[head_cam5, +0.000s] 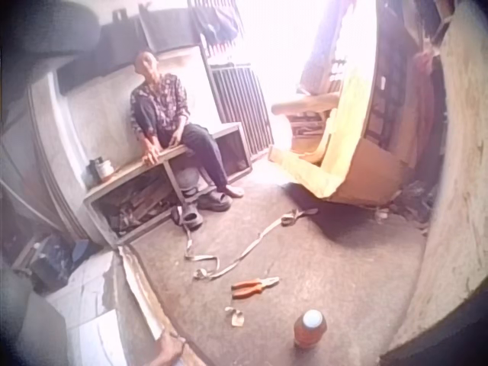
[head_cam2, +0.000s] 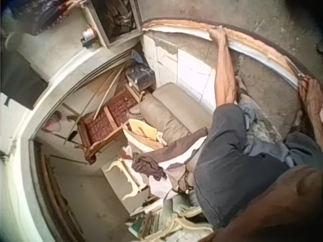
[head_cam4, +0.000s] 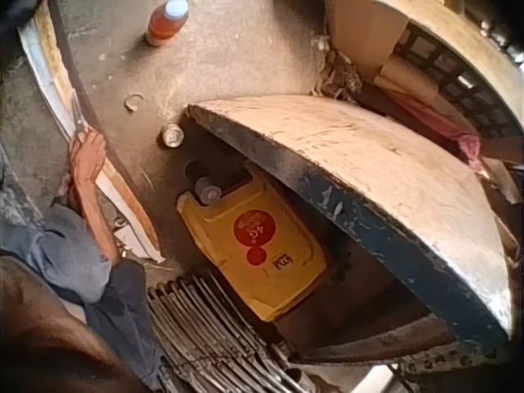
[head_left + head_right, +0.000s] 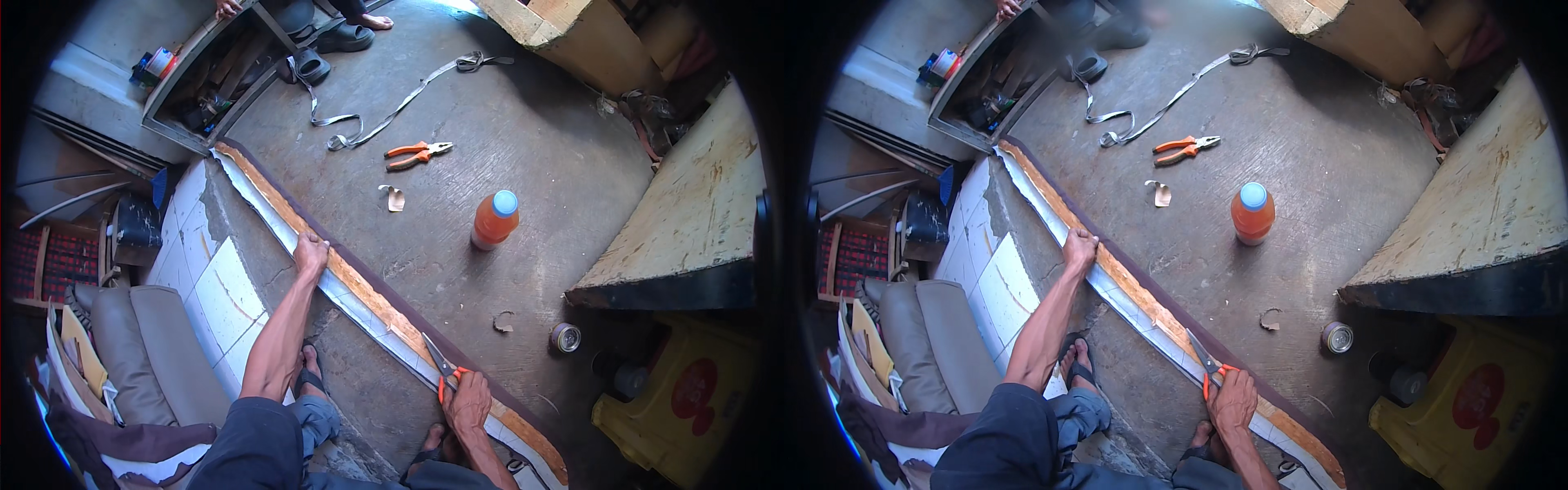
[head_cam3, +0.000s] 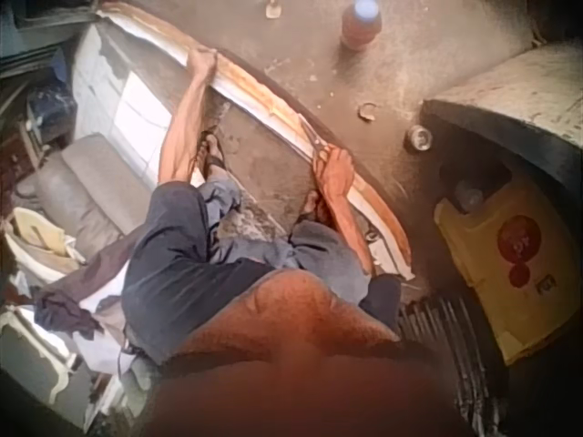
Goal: The person trims a piece of fabric around a wooden furniture component using shears, and then applies glue to the edge of the component using a small brush.
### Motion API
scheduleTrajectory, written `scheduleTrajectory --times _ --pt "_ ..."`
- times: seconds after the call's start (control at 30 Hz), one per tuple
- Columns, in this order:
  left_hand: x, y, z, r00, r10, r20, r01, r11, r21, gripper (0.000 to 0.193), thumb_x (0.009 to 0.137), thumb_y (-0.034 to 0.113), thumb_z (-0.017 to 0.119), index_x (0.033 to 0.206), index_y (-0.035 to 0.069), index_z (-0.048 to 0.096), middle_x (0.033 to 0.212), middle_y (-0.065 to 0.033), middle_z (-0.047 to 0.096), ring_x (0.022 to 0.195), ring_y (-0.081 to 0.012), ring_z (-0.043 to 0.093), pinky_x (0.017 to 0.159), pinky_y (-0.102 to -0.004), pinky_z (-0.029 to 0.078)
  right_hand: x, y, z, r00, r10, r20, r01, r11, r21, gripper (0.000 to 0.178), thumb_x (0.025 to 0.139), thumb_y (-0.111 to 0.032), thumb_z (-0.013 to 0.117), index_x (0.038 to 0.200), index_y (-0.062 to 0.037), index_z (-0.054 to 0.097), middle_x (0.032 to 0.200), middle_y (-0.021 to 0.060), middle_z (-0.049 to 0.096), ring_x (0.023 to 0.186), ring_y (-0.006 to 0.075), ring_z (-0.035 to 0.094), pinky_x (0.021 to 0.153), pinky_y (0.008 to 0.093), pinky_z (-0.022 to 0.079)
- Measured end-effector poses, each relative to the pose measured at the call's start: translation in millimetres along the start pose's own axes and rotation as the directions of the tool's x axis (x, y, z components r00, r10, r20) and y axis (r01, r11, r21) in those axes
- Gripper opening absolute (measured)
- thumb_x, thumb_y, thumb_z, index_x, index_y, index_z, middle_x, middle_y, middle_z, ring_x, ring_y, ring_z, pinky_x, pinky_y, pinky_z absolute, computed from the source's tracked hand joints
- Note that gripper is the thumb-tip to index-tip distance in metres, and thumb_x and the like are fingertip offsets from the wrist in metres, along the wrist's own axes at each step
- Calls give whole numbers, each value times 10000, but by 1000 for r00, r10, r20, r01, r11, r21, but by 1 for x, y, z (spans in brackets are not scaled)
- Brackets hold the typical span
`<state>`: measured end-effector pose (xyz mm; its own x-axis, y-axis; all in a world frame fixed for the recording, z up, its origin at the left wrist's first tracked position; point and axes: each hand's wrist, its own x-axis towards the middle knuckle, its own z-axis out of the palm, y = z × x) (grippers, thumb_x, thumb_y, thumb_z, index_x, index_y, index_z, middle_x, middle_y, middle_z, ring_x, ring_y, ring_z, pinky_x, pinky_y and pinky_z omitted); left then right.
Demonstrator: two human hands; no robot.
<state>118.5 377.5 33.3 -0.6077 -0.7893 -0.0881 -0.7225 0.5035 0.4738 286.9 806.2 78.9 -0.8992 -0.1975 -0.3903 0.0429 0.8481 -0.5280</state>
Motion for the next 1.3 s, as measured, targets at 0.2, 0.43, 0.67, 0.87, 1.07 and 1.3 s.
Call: scheduleTrajectory --times 0.2,0.43,0.67,0.87,1.07,1.3 --pt "-30 22 -4 876 465 -127 -450 883 132 291 904 117 616 1171 6 582 1153 -215 631 1124 -350 595 984 -425 459 0 4 -2 1000 12 8 -11 1000 -13 416 776 -201 768 1094 -33 559 1030 171 550 998 367 561 824 480 456" --pt "-50 -2 -4 883 387 265 -466 793 393 631 1053 402 351 1550 13 333 1626 -178 299 1520 -371 231 1193 -619 206 0 5 -2 1000 -6 -17 5 999 -35 426 765 -219 778 1087 -43 561 1020 157 547 985 350 560 816 464 452" --pt "-9 -3 -5 867 490 97 -492 805 332 625 1059 403 334 1556 24 328 1625 -185 299 1524 -361 225 1212 -573 196 2 0 -2 1000 0 -10 0 1000 -2 420 772 -193 770 1096 -28 559 1021 180 554 987 379 566 831 486 460" --pt "10 17 -11 966 135 221 -218 884 413 652 1066 455 227 1566 46 318 1651 -138 259 1554 -334 111 1231 -574 137 0 8 -1 1000 5 -5 -5 1000 -17 405 779 -212 767 1077 -32 560 1016 174 550 981 367 564 818 480 458" --pt "-37 4 -3 809 473 348 -587 687 428 622 1061 407 322 1551 24 338 1625 -158 313 1530 -346 216 1214 -599 163 2 4 -4 1000 -1 -10 1 999 -37 378 796 -238 755 1053 -37 564 1012 167 548 974 358 561 810 476 455" --pt "-70 -10 -17 645 620 447 -764 501 407 627 1046 386 374 1550 14 333 1599 -183 353 1505 -334 288 1215 -583 172 -1 7 1 1000 1 -5 -1 1000 -10 386 790 -220 763 1060 -36 559 1023 171 547 994 364 559 826 479 456"
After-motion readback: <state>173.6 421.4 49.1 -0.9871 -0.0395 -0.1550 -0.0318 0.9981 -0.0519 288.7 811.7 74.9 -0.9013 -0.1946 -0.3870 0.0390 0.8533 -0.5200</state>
